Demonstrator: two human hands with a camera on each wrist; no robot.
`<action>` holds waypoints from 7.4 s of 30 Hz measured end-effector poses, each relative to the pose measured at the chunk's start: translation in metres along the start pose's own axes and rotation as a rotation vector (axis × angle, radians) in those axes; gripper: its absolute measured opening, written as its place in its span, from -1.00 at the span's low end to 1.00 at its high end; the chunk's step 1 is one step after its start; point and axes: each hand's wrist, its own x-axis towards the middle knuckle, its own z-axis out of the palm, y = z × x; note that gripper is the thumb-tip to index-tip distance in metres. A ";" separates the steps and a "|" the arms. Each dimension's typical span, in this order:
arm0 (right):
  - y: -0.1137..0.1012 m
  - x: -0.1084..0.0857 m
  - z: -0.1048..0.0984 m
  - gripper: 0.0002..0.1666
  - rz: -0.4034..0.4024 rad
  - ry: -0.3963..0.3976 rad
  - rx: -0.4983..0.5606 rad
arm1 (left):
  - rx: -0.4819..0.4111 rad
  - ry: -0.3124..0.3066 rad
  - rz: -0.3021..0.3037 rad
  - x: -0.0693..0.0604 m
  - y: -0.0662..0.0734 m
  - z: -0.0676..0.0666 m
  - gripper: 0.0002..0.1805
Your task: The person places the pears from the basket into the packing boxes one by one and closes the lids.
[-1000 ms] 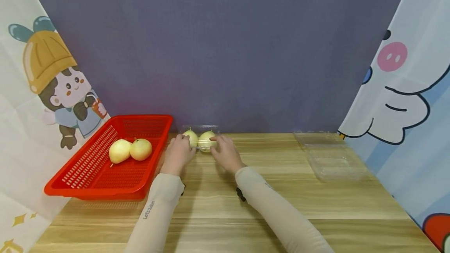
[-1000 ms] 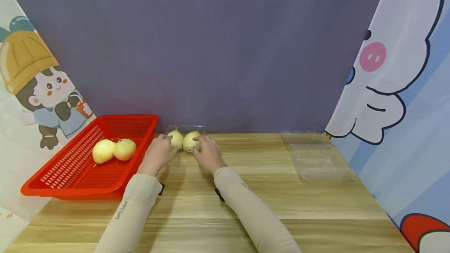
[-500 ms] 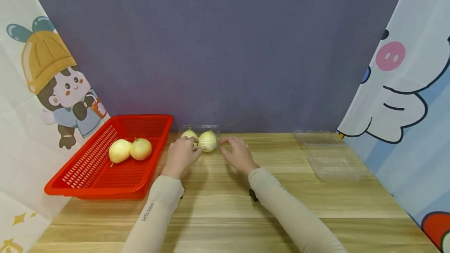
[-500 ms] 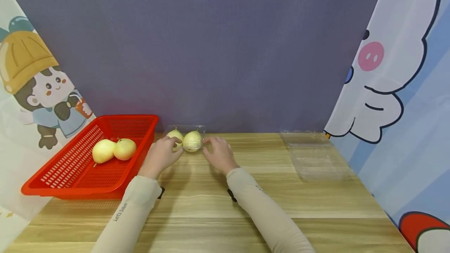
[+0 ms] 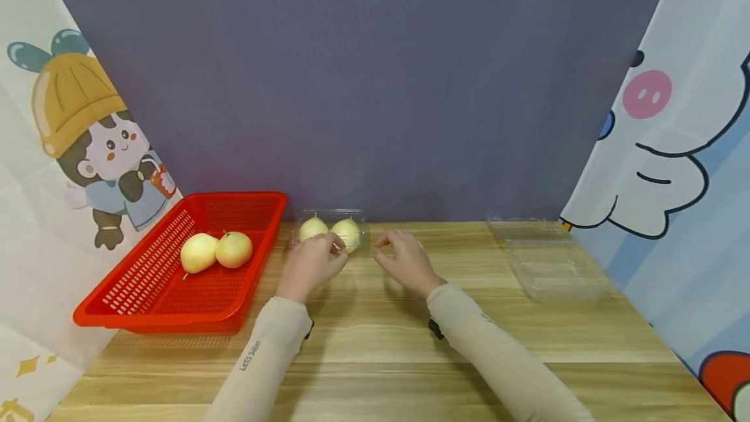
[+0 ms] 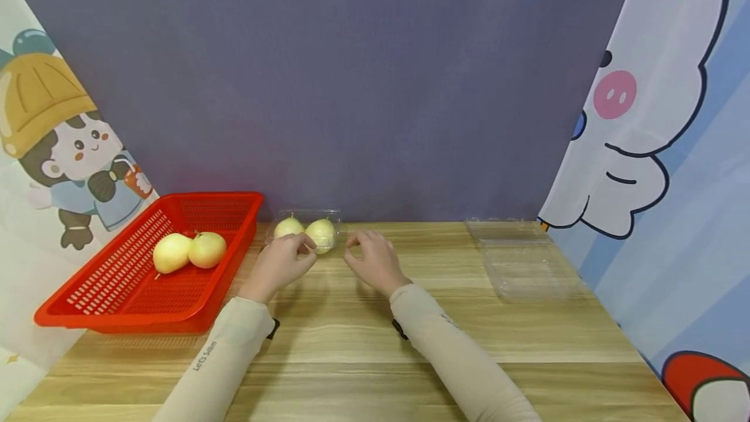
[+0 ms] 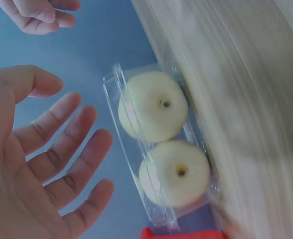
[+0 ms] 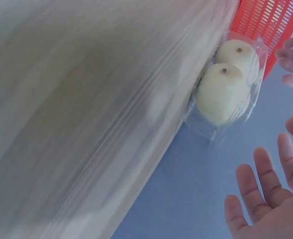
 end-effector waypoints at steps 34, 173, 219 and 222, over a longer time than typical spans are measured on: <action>0.066 -0.050 -0.076 -0.75 0.071 -0.032 -0.068 | -0.136 -0.187 0.048 0.006 0.053 0.035 -0.70; 0.154 -0.123 -0.154 -0.15 0.438 -0.249 -0.084 | -0.815 -0.505 -0.212 0.015 0.157 0.117 -0.35; 0.126 -0.104 -0.123 -0.39 0.476 -0.194 0.384 | -0.807 -0.430 -0.211 0.003 0.090 0.082 -0.36; 0.124 -0.102 -0.119 -0.39 0.469 -0.198 0.401 | -0.803 -0.413 -0.215 0.002 0.085 0.081 -0.39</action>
